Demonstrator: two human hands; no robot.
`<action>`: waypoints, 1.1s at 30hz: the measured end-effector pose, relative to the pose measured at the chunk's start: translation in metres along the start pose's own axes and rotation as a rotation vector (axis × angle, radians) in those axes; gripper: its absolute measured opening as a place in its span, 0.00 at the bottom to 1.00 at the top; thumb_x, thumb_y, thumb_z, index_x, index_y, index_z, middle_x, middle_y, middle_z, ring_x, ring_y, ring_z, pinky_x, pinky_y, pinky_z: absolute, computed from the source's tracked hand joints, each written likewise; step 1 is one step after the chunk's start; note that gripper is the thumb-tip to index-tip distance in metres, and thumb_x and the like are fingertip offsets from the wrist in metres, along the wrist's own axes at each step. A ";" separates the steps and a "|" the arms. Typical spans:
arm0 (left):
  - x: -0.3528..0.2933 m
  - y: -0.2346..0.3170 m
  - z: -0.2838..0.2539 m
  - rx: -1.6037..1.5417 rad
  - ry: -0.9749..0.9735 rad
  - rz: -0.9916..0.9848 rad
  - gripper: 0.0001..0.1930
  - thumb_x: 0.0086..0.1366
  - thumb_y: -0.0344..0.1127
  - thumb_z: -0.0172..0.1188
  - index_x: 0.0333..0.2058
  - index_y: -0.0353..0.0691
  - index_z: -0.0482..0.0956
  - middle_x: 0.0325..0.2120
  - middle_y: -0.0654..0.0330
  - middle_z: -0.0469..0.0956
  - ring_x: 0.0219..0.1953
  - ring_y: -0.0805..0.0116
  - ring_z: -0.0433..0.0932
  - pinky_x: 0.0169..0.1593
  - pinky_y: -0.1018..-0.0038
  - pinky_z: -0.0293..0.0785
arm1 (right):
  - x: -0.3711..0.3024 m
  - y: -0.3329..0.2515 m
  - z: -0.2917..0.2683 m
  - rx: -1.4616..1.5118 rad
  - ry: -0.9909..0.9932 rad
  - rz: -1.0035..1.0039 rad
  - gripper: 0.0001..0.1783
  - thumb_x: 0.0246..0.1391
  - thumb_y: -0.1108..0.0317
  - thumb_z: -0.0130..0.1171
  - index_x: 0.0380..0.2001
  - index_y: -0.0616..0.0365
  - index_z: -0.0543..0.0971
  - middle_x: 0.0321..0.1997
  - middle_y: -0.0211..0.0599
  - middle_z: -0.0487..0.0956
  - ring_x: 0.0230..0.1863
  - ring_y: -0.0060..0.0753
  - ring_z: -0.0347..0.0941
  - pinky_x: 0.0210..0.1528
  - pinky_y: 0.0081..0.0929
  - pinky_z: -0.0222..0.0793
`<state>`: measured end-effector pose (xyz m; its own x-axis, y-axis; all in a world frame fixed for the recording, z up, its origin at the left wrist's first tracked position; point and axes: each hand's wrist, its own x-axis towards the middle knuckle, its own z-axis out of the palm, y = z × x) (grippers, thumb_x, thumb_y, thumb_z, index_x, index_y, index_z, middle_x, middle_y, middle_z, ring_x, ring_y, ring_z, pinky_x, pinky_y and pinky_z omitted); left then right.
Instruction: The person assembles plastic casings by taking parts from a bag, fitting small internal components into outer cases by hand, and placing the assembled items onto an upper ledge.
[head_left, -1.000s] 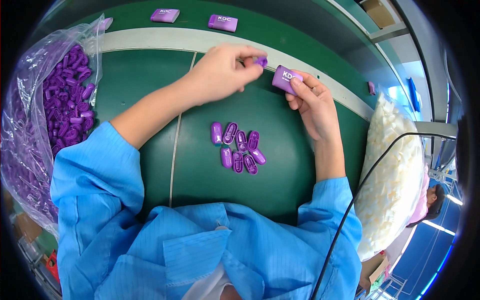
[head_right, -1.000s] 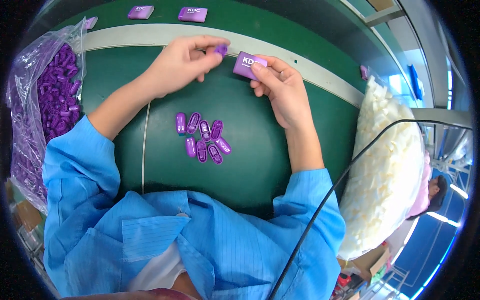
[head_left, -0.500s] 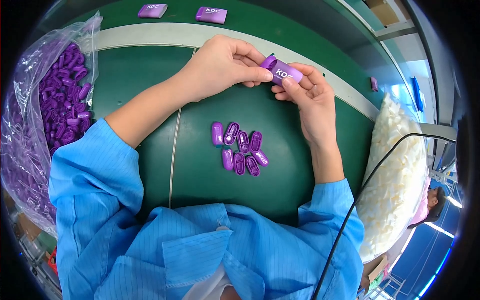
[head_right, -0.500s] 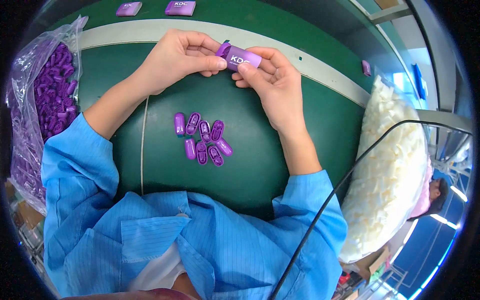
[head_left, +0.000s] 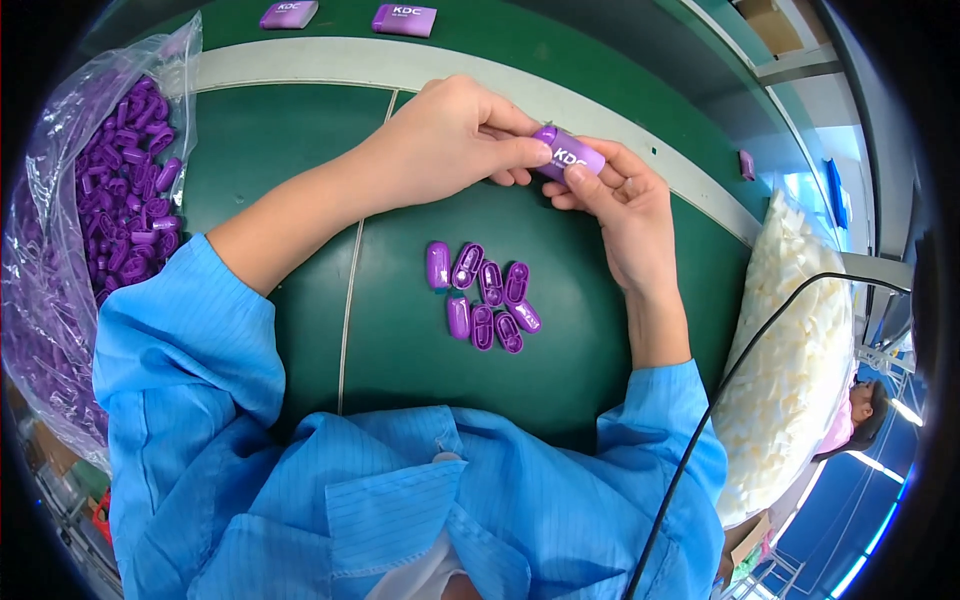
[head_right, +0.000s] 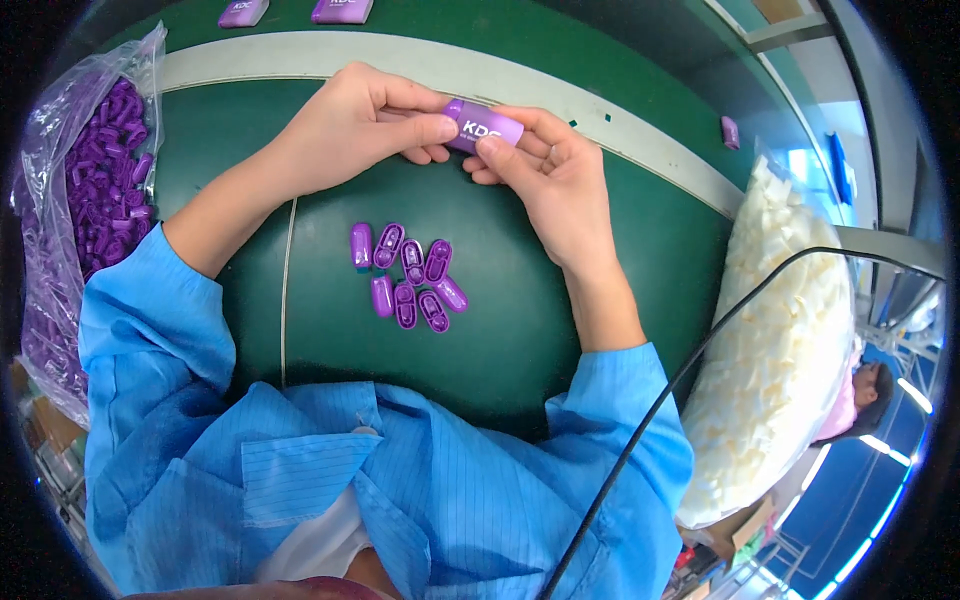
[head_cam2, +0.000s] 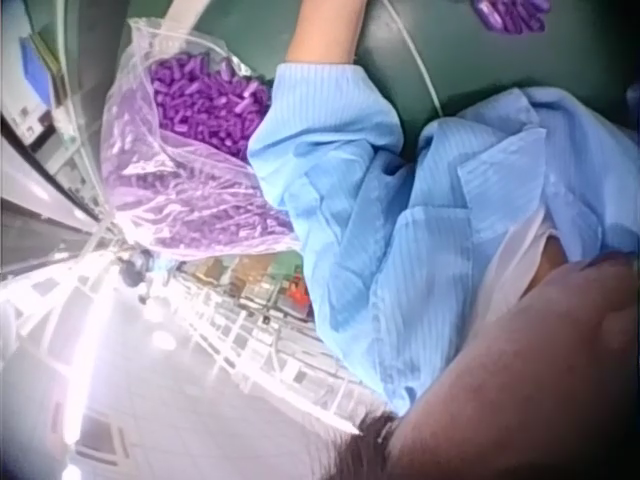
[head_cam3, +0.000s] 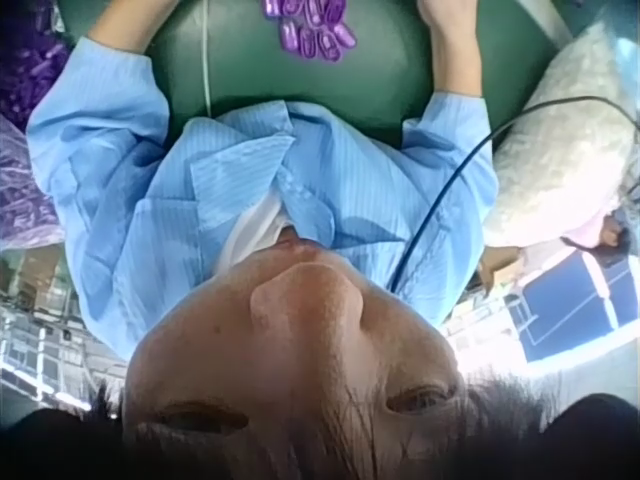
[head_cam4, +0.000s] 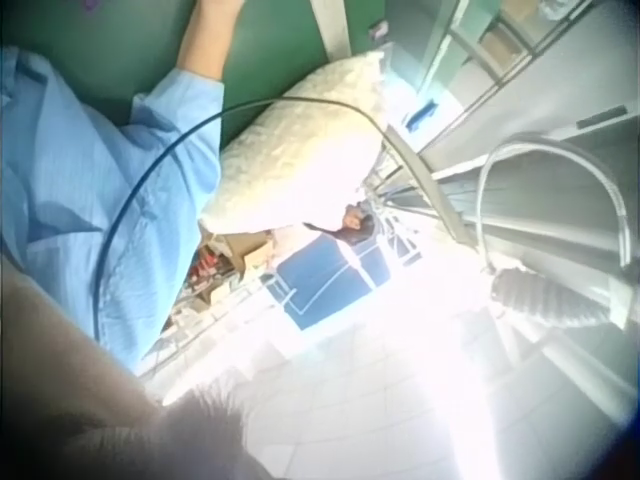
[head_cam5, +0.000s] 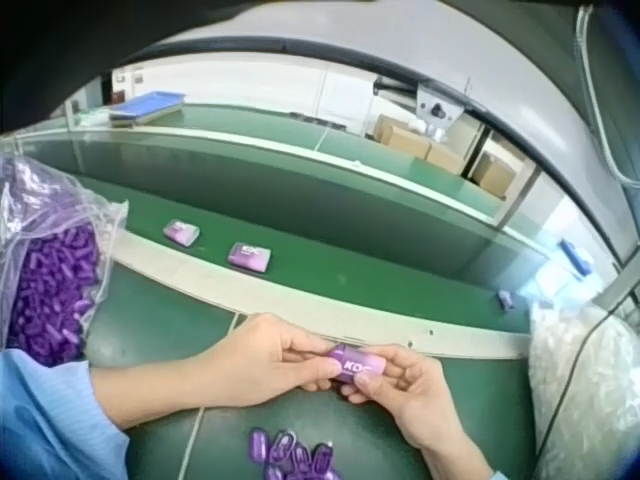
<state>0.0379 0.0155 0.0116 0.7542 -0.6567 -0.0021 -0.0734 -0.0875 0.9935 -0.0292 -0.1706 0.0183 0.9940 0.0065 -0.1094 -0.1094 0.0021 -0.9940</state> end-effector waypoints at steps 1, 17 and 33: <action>0.000 -0.001 0.000 0.003 0.003 0.004 0.12 0.59 0.30 0.58 0.40 0.31 0.78 0.28 0.57 0.79 0.28 0.76 0.77 0.33 0.81 0.75 | 0.000 0.002 -0.001 0.002 -0.013 0.011 0.16 0.52 0.75 0.56 0.45 0.68 0.71 0.36 0.42 0.78 0.33 0.25 0.75 0.36 0.17 0.73; 0.001 -0.005 0.001 -0.038 0.067 0.048 0.11 0.58 0.33 0.61 0.38 0.34 0.80 0.27 0.59 0.79 0.28 0.78 0.75 0.34 0.82 0.73 | -0.005 -0.002 0.002 -0.040 0.048 -0.070 0.15 0.52 0.76 0.57 0.43 0.67 0.73 0.35 0.38 0.78 0.32 0.21 0.74 0.36 0.16 0.72; -0.016 -0.001 0.015 0.470 0.152 0.315 0.11 0.59 0.28 0.56 0.39 0.27 0.76 0.24 0.52 0.77 0.25 0.69 0.79 0.28 0.78 0.74 | -0.015 -0.005 0.010 -0.161 0.073 -0.121 0.16 0.50 0.77 0.58 0.44 0.69 0.72 0.36 0.40 0.78 0.31 0.22 0.74 0.35 0.17 0.73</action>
<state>0.0167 0.0148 0.0090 0.7316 -0.5934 0.3356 -0.5645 -0.2513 0.7863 -0.0438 -0.1602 0.0254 0.9982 -0.0570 0.0164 0.0070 -0.1611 -0.9869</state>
